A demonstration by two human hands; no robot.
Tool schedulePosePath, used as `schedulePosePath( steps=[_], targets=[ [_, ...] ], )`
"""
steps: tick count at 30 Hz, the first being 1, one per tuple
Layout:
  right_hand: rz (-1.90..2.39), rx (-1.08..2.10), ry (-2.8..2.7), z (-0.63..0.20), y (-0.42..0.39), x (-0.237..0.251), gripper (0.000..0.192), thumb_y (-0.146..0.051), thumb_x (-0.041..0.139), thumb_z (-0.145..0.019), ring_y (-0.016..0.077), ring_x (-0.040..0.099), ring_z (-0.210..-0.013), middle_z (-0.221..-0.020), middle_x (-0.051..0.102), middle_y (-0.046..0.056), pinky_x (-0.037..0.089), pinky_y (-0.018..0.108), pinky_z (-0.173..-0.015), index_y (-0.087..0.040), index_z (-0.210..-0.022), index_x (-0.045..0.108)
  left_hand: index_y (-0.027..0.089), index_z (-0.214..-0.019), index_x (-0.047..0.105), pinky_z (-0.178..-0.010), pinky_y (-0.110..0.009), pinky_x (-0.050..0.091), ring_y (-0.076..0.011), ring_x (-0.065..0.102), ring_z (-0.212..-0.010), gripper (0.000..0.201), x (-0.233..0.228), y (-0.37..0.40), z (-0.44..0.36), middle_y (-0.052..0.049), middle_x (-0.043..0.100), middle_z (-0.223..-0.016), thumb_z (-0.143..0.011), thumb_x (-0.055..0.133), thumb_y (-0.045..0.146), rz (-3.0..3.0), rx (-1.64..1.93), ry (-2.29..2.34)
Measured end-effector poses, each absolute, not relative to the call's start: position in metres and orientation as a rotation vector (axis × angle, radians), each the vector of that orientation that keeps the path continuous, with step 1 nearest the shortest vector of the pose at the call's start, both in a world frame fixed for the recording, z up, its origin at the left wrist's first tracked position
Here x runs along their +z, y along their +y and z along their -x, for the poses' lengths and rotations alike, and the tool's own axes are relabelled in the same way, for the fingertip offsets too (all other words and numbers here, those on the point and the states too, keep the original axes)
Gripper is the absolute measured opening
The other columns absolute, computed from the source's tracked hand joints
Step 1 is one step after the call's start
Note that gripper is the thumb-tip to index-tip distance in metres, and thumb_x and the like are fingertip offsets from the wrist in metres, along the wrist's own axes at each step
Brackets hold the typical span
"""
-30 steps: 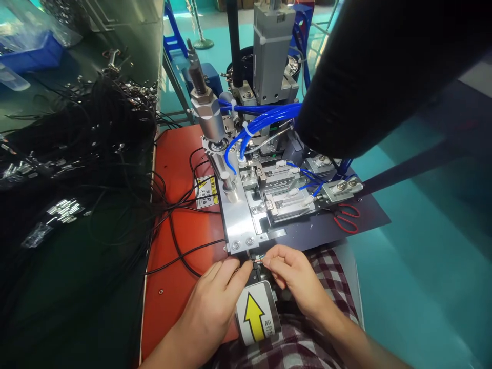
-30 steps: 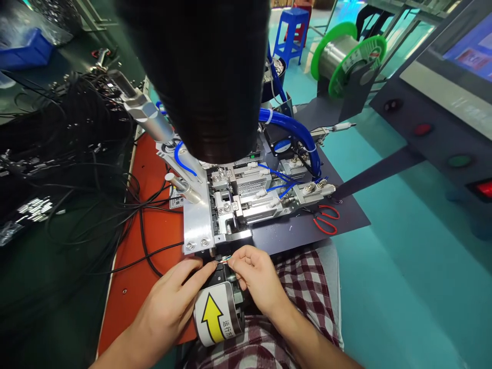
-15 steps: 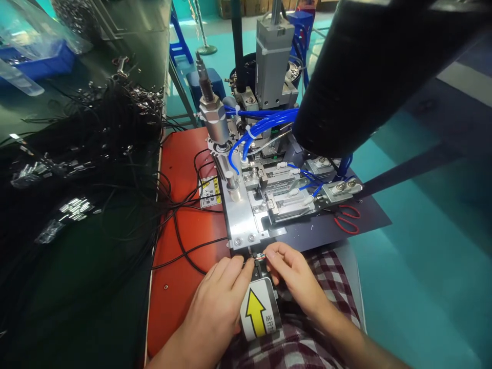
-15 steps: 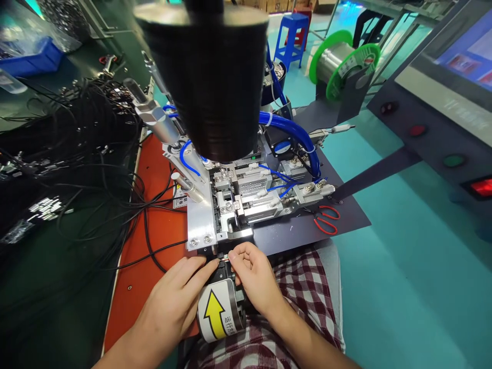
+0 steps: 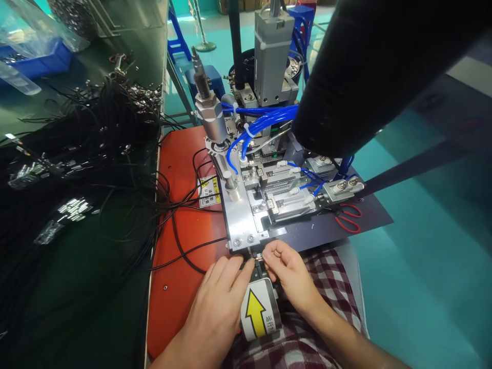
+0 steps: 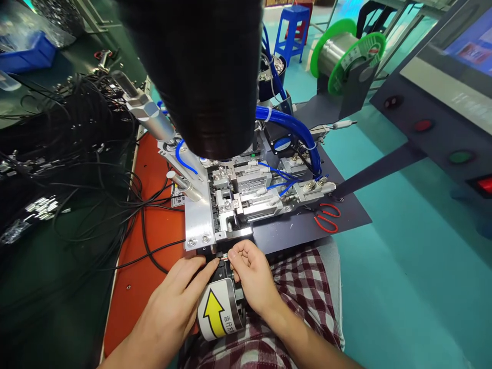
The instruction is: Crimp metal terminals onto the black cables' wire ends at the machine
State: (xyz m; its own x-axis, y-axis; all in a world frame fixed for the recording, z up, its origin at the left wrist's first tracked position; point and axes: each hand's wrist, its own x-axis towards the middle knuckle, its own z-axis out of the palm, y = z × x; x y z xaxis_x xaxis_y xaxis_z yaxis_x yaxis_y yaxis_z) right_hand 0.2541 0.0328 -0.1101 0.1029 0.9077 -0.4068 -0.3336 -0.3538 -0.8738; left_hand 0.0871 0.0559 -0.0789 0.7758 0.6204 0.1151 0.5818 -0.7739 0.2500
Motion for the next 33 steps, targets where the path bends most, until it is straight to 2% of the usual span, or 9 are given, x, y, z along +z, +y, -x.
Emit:
schedulePosePath(
  steps=[5, 12, 19, 23, 26, 33],
  targets=[
    [1.316, 1.483, -0.625, -0.254, 0.031, -0.116, 0.031, -0.046, 0.059, -0.082, 0.0092, 0.035, -0.049, -0.056, 0.040, -0.007, 0.028, 0.024, -0.049, -0.020, -0.072, 0.047, 0.004, -0.125, 0.049, -0.081, -0.039, 0.051, -0.0267, 0.047, -0.096, 0.046, -0.082, 0.054, -0.092, -0.016, 0.054, -0.111, -0.081, 0.040, 0.000, -2.800, 0.301, 0.939],
    [1.304, 1.526, -0.674, -0.256, 0.034, -0.110, 0.036, -0.051, 0.054, -0.083, 0.0101, 0.037, -0.051, -0.057, 0.045, -0.005, 0.031, 0.026, -0.054, -0.019, -0.069, 0.048, 0.008, -0.115, 0.057, -0.068, -0.037, 0.054, -0.0233, 0.051, -0.082, 0.036, -0.073, 0.058, -0.099, -0.014, 0.059, -0.100, -0.085, 0.037, 0.005, -2.728, 0.291, 0.974],
    [1.393, 1.344, -0.641, -0.245, 0.031, -0.114, 0.035, -0.053, 0.058, -0.079, 0.0115, 0.035, -0.054, -0.060, 0.040, -0.005, 0.030, 0.025, -0.051, -0.021, -0.069, 0.047, 0.011, -0.119, 0.054, -0.073, -0.040, 0.052, -0.0236, 0.051, -0.085, 0.041, -0.083, 0.055, -0.101, -0.013, 0.058, -0.101, -0.083, 0.036, 0.002, -2.646, 0.254, 1.051],
    [1.327, 1.389, -0.611, -0.243, 0.030, -0.118, 0.034, -0.052, 0.058, -0.079, 0.0111, 0.031, -0.050, -0.057, 0.037, -0.007, 0.027, 0.025, -0.047, -0.022, -0.070, 0.046, 0.016, -0.114, 0.057, -0.075, -0.038, 0.052, -0.0225, 0.051, -0.087, 0.040, -0.080, 0.057, -0.106, -0.009, 0.057, -0.095, -0.083, 0.036, 0.002, -2.608, 0.210, 1.093],
    [1.282, 1.403, -0.623, -0.244, 0.033, -0.115, 0.035, -0.053, 0.058, -0.078, 0.0103, 0.030, -0.049, -0.055, 0.036, -0.007, 0.025, 0.024, -0.046, -0.021, -0.068, 0.045, 0.015, -0.105, 0.060, -0.074, -0.036, 0.051, -0.0216, 0.051, -0.084, 0.035, -0.071, 0.060, -0.109, -0.009, 0.056, -0.093, -0.084, 0.035, 0.002, -2.582, 0.268, 1.118],
    [1.247, 1.425, -0.617, -0.245, 0.034, -0.111, 0.038, -0.054, 0.061, -0.074, 0.0098, 0.032, -0.049, -0.056, 0.040, -0.006, 0.027, 0.024, -0.048, -0.021, -0.064, 0.045, 0.014, -0.110, 0.059, -0.073, -0.036, 0.052, -0.0210, 0.050, -0.085, 0.035, -0.077, 0.057, -0.105, -0.009, 0.057, -0.095, -0.086, 0.035, 0.006, -2.562, 0.441, 1.080]
  ],
)
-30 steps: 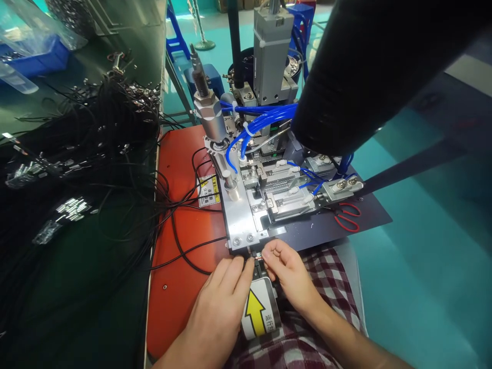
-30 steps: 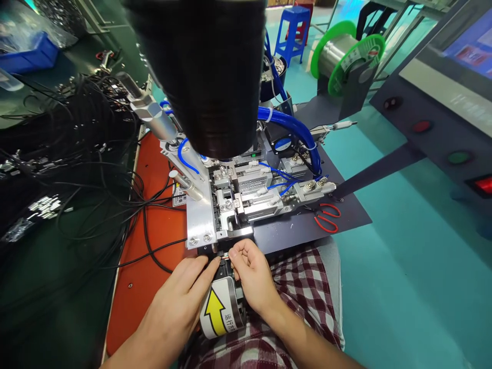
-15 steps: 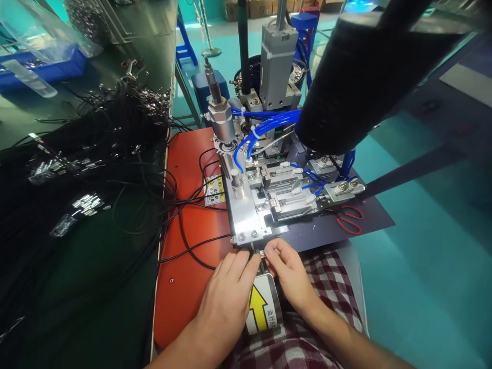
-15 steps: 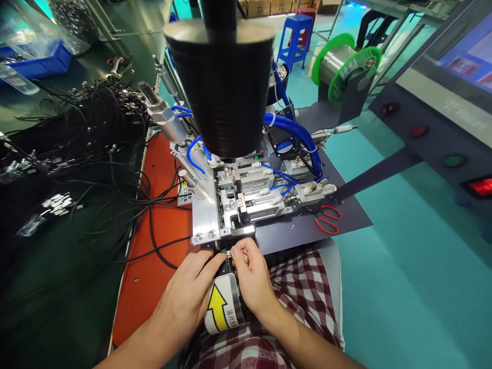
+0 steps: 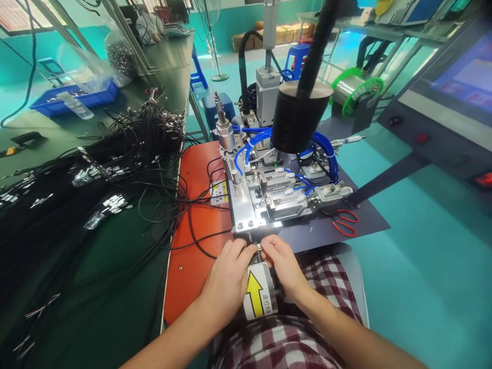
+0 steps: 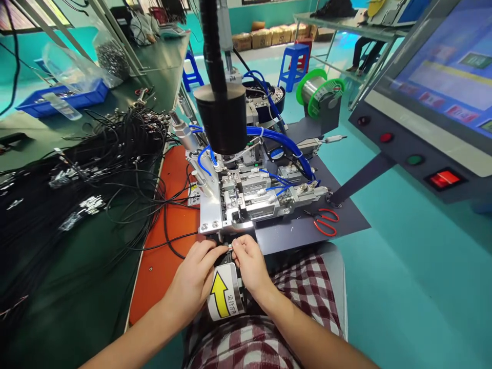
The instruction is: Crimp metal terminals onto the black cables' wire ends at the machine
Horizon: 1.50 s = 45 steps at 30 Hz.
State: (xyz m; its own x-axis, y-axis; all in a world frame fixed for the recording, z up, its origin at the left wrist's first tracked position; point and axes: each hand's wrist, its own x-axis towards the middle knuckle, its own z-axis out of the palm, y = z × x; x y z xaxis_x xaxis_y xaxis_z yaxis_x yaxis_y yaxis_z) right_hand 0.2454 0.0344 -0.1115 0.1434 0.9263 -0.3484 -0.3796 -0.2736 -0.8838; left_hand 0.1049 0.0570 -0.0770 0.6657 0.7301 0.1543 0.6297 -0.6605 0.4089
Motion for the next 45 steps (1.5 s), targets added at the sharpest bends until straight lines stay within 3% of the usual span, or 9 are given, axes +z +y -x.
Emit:
schedulePosePath(
  steps=[5, 8, 15, 22, 28, 34, 39, 45],
  targets=[
    [1.229, 1.435, -0.596, -0.245, 0.034, -0.117, 0.040, -0.055, 0.061, -0.073, 0.0089, 0.030, -0.048, -0.055, 0.041, -0.007, 0.025, 0.024, -0.048, -0.020, -0.065, 0.046, 0.012, -0.105, 0.062, -0.071, -0.036, 0.054, -0.0213, 0.053, -0.083, 0.033, -0.072, 0.054, -0.106, -0.011, 0.059, -0.093, -0.085, 0.036, 0.005, -2.558, 0.593, 1.082],
    [1.218, 1.439, -0.610, -0.247, 0.034, -0.118, 0.038, -0.054, 0.061, -0.075, 0.0090, 0.031, -0.049, -0.056, 0.042, -0.007, 0.025, 0.024, -0.048, -0.019, -0.066, 0.048, 0.016, -0.110, 0.062, -0.073, -0.034, 0.054, -0.0203, 0.056, -0.086, 0.039, -0.062, 0.052, -0.099, -0.010, 0.061, -0.095, -0.086, 0.033, 0.005, -2.538, 0.634, 1.080],
    [1.227, 1.443, -0.634, -0.250, 0.032, -0.120, 0.035, -0.051, 0.061, -0.077, 0.0094, 0.035, -0.050, -0.060, 0.046, -0.006, 0.029, 0.024, -0.050, -0.019, -0.069, 0.049, 0.020, -0.128, 0.052, -0.088, -0.041, 0.049, -0.0249, 0.052, -0.108, 0.047, -0.084, 0.030, -0.061, -0.012, 0.056, -0.116, -0.086, 0.038, 0.005, -2.700, 0.515, 1.362],
    [1.259, 1.427, -0.640, -0.259, 0.025, -0.140, 0.035, -0.053, 0.055, -0.082, 0.0114, 0.041, -0.052, -0.063, 0.052, -0.003, 0.034, 0.026, -0.054, -0.020, -0.075, 0.055, 0.021, -0.137, 0.040, -0.086, -0.042, 0.050, -0.0253, 0.052, -0.106, 0.057, -0.099, 0.021, -0.063, -0.014, 0.052, -0.119, -0.084, 0.036, 0.002, -2.732, 0.448, 1.456],
    [1.338, 1.348, -0.576, -0.281, -0.004, -0.157, 0.035, -0.055, 0.047, -0.086, 0.0132, 0.041, -0.054, -0.072, 0.055, 0.000, 0.032, 0.028, -0.052, -0.021, -0.088, 0.057, 0.020, -0.135, 0.043, -0.091, -0.043, 0.049, -0.0271, 0.049, -0.116, 0.055, -0.100, 0.020, -0.060, -0.013, 0.053, -0.124, -0.083, 0.036, 0.003, -2.753, 0.443, 1.444],
    [1.424, 1.330, -0.478, -0.287, -0.020, -0.143, 0.035, -0.055, 0.055, -0.082, 0.0122, 0.039, -0.051, -0.066, 0.052, -0.001, 0.031, 0.027, -0.049, -0.020, -0.082, 0.057, 0.019, -0.134, 0.045, -0.093, -0.041, 0.049, -0.0271, 0.048, -0.120, 0.055, -0.103, 0.016, -0.057, -0.011, 0.053, -0.131, -0.082, 0.035, 0.003, -2.742, 0.330, 1.507],
    [1.459, 1.360, -0.462, -0.288, -0.024, -0.150, 0.037, -0.056, 0.057, -0.080, 0.0114, 0.040, -0.052, -0.066, 0.053, -0.002, 0.033, 0.025, -0.052, -0.020, -0.082, 0.058, 0.022, -0.140, 0.037, -0.101, -0.042, 0.043, -0.0261, 0.041, -0.128, 0.059, -0.101, 0.040, -0.059, -0.009, 0.050, -0.136, -0.084, 0.031, 0.005, -2.642, 0.360, 1.510],
    [1.491, 1.360, -0.461, -0.297, -0.038, -0.182, 0.038, -0.057, 0.056, -0.079, 0.0121, 0.042, -0.053, -0.069, 0.057, -0.001, 0.036, 0.025, -0.053, -0.021, -0.086, 0.059, 0.021, -0.133, 0.047, -0.105, -0.044, 0.040, -0.0245, 0.046, -0.124, 0.049, -0.095, 0.101, -0.076, -0.009, 0.053, -0.132, -0.085, 0.036, 0.012, -2.519, 0.553, 1.293]
  ],
)
